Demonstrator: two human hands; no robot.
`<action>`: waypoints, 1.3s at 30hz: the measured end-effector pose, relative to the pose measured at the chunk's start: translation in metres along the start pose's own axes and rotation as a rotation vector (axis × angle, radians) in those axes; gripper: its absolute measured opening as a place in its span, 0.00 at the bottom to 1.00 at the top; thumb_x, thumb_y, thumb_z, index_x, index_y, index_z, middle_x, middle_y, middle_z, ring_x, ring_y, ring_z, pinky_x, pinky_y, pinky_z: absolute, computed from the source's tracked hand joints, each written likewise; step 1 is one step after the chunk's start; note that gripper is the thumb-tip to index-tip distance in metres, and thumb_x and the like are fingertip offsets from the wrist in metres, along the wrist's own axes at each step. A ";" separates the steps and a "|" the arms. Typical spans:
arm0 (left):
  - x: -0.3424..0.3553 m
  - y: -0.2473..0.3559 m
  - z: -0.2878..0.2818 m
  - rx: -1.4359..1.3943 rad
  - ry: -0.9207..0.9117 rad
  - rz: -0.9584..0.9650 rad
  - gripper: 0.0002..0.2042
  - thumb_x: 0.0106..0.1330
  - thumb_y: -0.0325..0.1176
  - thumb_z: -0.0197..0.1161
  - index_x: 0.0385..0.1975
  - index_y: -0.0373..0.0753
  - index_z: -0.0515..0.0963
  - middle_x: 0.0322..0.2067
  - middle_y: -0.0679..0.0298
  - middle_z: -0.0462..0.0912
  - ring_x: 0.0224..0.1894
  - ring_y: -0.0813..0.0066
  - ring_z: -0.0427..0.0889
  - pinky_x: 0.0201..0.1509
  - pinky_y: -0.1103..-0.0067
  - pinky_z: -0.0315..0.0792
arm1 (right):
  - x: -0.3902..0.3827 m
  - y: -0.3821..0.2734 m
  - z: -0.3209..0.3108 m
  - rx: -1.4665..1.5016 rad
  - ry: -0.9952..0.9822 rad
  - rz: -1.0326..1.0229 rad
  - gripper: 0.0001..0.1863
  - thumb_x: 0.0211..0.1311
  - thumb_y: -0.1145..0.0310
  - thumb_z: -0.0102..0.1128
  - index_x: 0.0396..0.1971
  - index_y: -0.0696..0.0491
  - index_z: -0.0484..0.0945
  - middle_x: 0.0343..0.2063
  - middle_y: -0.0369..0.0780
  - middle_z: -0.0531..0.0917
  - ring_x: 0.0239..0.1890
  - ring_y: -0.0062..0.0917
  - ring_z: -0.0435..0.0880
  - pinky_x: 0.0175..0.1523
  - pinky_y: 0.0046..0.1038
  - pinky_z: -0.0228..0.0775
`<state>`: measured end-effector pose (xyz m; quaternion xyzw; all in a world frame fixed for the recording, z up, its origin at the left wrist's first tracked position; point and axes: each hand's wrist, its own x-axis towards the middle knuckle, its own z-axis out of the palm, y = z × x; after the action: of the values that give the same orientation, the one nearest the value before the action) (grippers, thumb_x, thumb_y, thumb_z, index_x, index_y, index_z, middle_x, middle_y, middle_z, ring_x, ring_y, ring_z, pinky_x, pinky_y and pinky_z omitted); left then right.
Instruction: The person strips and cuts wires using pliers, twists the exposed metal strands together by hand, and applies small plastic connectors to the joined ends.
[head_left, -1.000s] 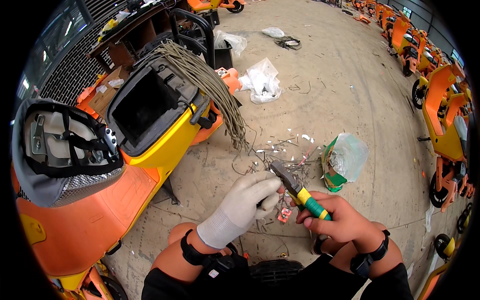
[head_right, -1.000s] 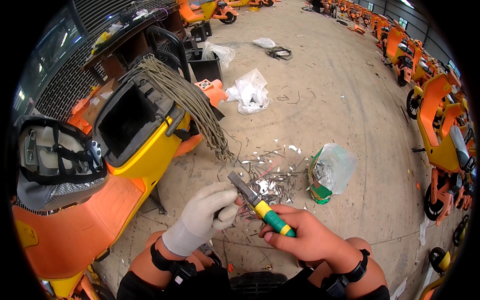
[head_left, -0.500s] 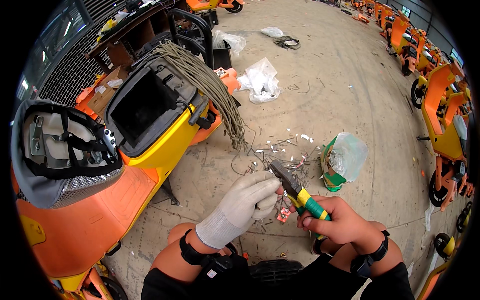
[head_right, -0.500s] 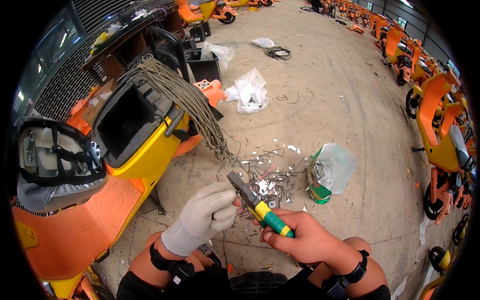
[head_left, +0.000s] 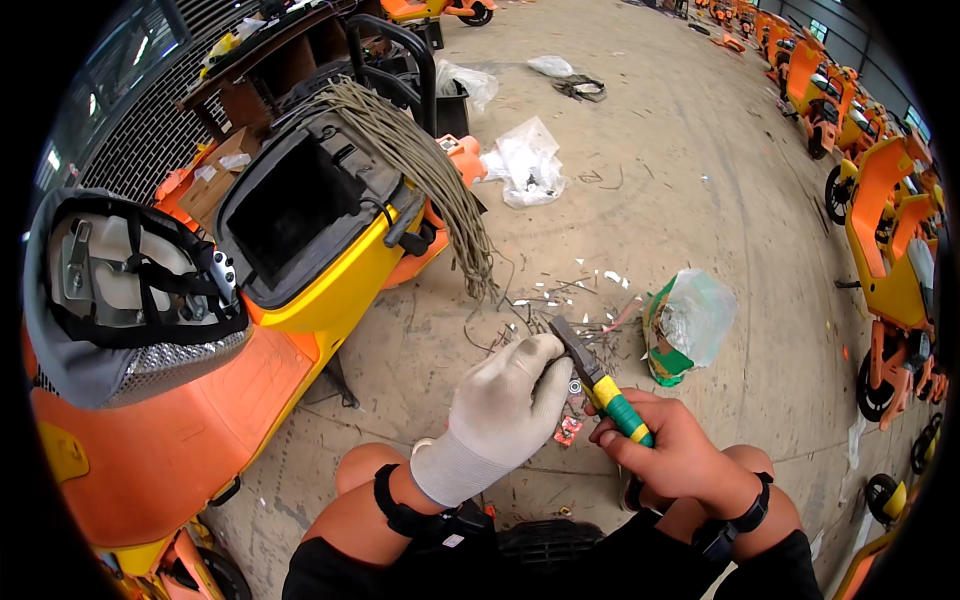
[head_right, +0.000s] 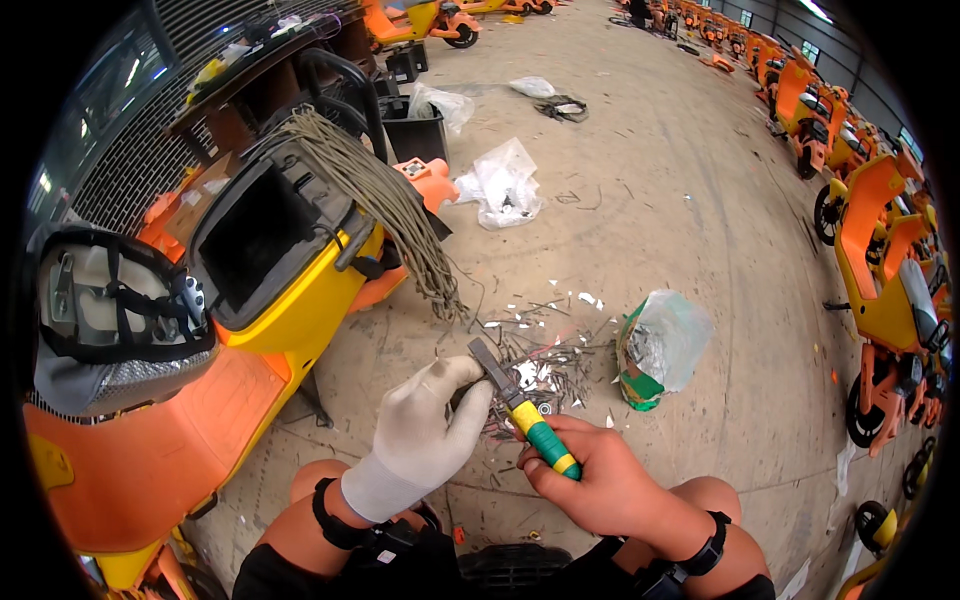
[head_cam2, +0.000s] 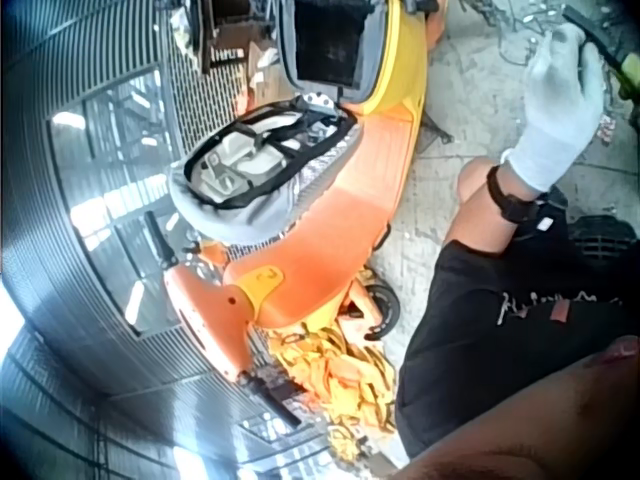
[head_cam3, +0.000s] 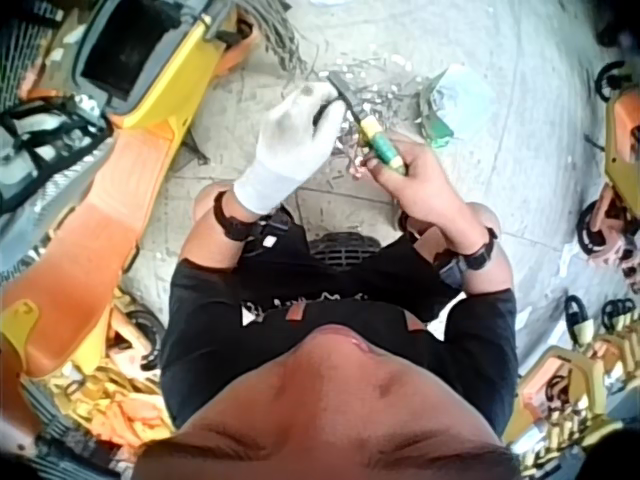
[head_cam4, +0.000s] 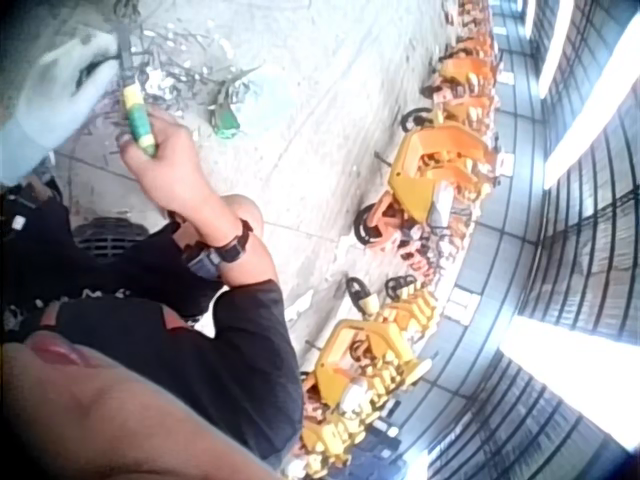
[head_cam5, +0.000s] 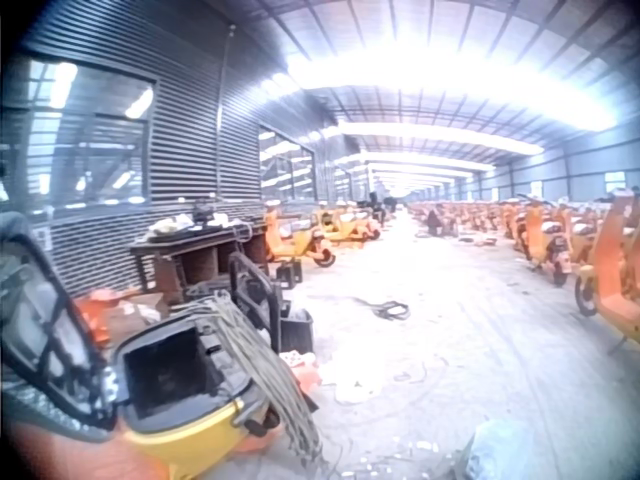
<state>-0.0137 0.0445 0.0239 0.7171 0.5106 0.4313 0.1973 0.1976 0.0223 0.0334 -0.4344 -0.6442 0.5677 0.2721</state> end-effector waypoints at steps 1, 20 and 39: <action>0.000 0.000 0.000 0.031 0.024 0.046 0.08 0.62 0.24 0.65 0.40 0.36 0.78 0.27 0.55 0.81 0.28 0.59 0.82 0.34 0.71 0.75 | 0.001 0.002 0.001 -0.012 0.011 -0.038 0.07 0.61 0.72 0.62 0.36 0.60 0.82 0.42 0.44 0.83 0.43 0.30 0.82 0.52 0.30 0.73; 0.012 0.000 -0.005 -0.612 -0.234 -0.556 0.08 0.70 0.32 0.55 0.29 0.36 0.73 0.20 0.64 0.75 0.20 0.75 0.74 0.24 0.78 0.66 | -0.001 0.011 0.007 -0.192 0.109 -0.138 0.11 0.59 0.70 0.65 0.38 0.61 0.82 0.53 0.50 0.79 0.48 0.41 0.83 0.52 0.34 0.76; 0.000 -0.012 -0.019 -1.870 -0.628 -1.023 0.07 0.71 0.27 0.49 0.29 0.38 0.69 0.16 0.77 0.58 0.15 0.84 0.58 0.20 0.83 0.50 | 0.019 0.016 -0.040 -0.574 -0.010 -0.536 0.14 0.50 0.72 0.69 0.38 0.60 0.82 0.56 0.48 0.79 0.52 0.45 0.81 0.56 0.37 0.75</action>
<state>-0.0366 0.0464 0.0254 0.0682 0.1472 0.3135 0.9356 0.2269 0.0582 0.0236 -0.3064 -0.8688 0.2750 0.2752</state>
